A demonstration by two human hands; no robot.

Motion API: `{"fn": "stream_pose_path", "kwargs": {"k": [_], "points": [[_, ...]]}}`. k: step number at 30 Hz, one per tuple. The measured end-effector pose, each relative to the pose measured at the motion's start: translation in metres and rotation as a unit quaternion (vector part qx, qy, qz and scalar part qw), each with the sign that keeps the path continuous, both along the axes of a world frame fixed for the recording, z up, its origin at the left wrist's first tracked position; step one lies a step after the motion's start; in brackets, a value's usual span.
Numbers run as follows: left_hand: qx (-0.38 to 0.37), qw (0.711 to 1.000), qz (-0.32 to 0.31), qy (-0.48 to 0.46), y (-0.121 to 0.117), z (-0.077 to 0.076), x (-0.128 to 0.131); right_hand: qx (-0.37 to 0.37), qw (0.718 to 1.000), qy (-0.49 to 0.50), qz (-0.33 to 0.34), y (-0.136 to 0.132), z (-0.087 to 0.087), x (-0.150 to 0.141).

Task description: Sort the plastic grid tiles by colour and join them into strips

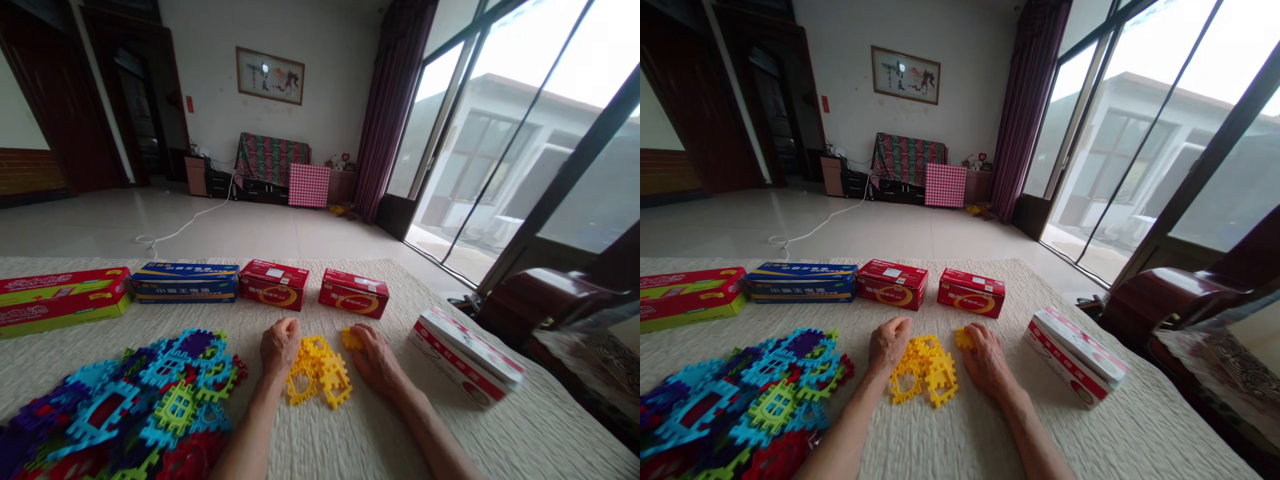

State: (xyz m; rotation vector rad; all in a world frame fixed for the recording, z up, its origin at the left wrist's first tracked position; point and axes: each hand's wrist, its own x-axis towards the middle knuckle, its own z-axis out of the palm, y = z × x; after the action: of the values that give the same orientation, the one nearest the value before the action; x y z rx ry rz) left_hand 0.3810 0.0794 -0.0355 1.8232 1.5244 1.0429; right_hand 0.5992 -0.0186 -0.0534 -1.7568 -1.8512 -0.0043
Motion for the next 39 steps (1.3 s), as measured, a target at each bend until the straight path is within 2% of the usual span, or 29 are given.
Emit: {"fn": "stream_pose_path", "kwargs": {"k": [3,6,9,11,13,15,19,24,26,28,32,36,39], "points": [[0.001,1.000,-0.001,0.009,-0.001,0.001,0.001,0.026,1.000,0.007,0.001,-0.002,0.006,-0.003],[-0.003,1.000,0.005,0.005,-0.001,0.001,0.001,0.051,0.996,0.045,0.051,-0.008,0.026,-0.016],[-0.003,1.000,0.008,0.002,-0.001,0.002,0.001,-0.010,0.995,0.055,0.087,-0.019,0.051,-0.037],[-0.006,1.000,0.008,0.002,-0.001,0.003,0.001,-0.078,0.995,0.030,0.058,-0.026,0.062,-0.053],[-0.010,1.000,0.010,0.004,-0.001,0.003,0.001,-0.134,0.991,0.001,0.029,-0.032,0.066,-0.069],[-0.012,1.000,0.011,0.006,-0.001,0.003,0.001,-0.164,0.986,-0.025,0.011,-0.037,0.063,-0.081],[-0.010,1.000,0.009,0.012,0.000,0.002,0.001,-0.174,0.984,-0.040,-0.009,-0.040,0.056,-0.090],[-0.010,1.000,0.007,0.015,0.001,0.001,0.001,-0.181,0.981,0.037,0.053,-0.037,0.061,-0.068],[-0.009,1.000,0.006,0.015,0.001,0.001,0.001,-0.147,0.984,0.073,0.064,-0.031,0.061,-0.050],[-0.006,1.000,0.007,0.014,0.001,0.000,0.002,-0.085,0.992,0.082,0.040,-0.022,0.056,-0.032],[0.000,1.000,0.001,0.012,0.001,-0.001,0.001,0.001,0.998,0.069,0.011,-0.003,0.034,-0.004],[-0.002,1.000,0.001,0.011,0.001,-0.001,0.002,0.024,0.997,0.076,0.015,0.008,0.013,0.004],[-0.004,1.000,0.003,0.017,0.000,0.000,0.002,0.030,0.996,0.084,0.012,0.010,0.007,0.003]]}}
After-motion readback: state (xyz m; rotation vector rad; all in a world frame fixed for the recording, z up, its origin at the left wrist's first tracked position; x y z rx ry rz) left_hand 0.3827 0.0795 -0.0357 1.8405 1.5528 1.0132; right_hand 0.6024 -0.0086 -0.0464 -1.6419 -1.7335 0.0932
